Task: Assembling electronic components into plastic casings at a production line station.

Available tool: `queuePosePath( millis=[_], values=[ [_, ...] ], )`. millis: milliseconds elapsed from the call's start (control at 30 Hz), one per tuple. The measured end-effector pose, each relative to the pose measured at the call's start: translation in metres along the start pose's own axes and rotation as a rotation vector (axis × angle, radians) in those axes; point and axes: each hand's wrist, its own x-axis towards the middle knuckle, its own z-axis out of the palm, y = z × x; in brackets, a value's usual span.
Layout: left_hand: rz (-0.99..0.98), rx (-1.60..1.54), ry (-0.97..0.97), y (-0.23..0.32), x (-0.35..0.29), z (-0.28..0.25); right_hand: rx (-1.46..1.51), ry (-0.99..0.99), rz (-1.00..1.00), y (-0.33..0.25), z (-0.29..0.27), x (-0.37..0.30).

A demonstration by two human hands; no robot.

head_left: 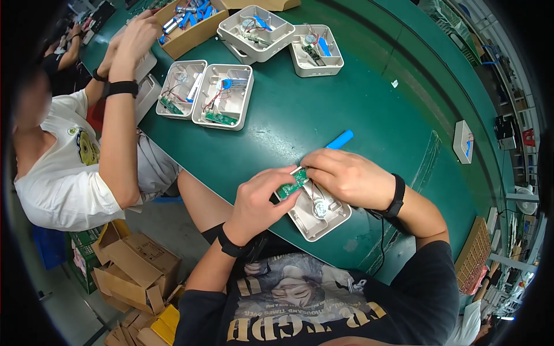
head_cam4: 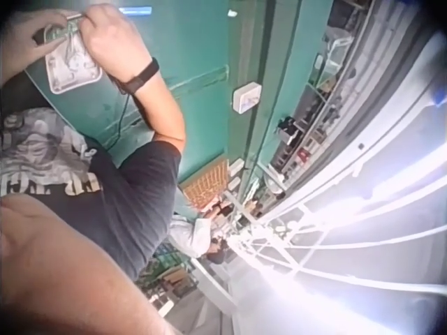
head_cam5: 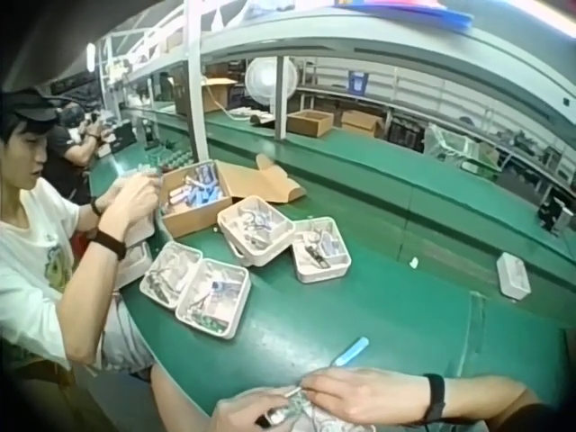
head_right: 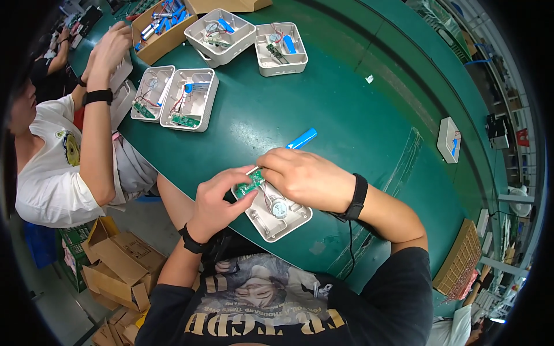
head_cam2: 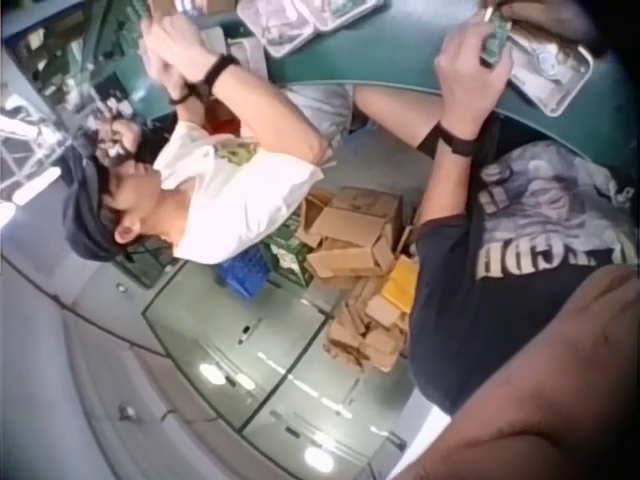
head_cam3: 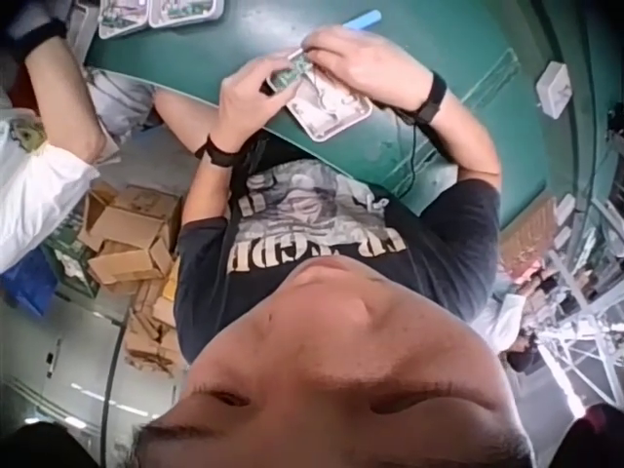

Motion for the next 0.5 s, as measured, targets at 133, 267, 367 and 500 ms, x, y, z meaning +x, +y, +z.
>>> queuePosePath(
  millis=[133,267,367,500],
  values=[
    [0.051,0.130,-0.016,0.004,-0.003,0.000,0.011,-0.020,0.096,0.000,0.003,-0.002],
    [0.025,0.175,0.055,0.004,-0.007,0.006,-0.039,0.053,0.064,0.000,0.013,-0.003],
    [0.038,0.210,0.044,0.006,-0.009,0.005,0.005,0.062,0.093,0.004,0.016,-0.002],
    [0.089,0.315,0.033,0.010,-0.007,0.003,0.078,0.065,0.127,0.005,0.016,0.001]
  ],
)
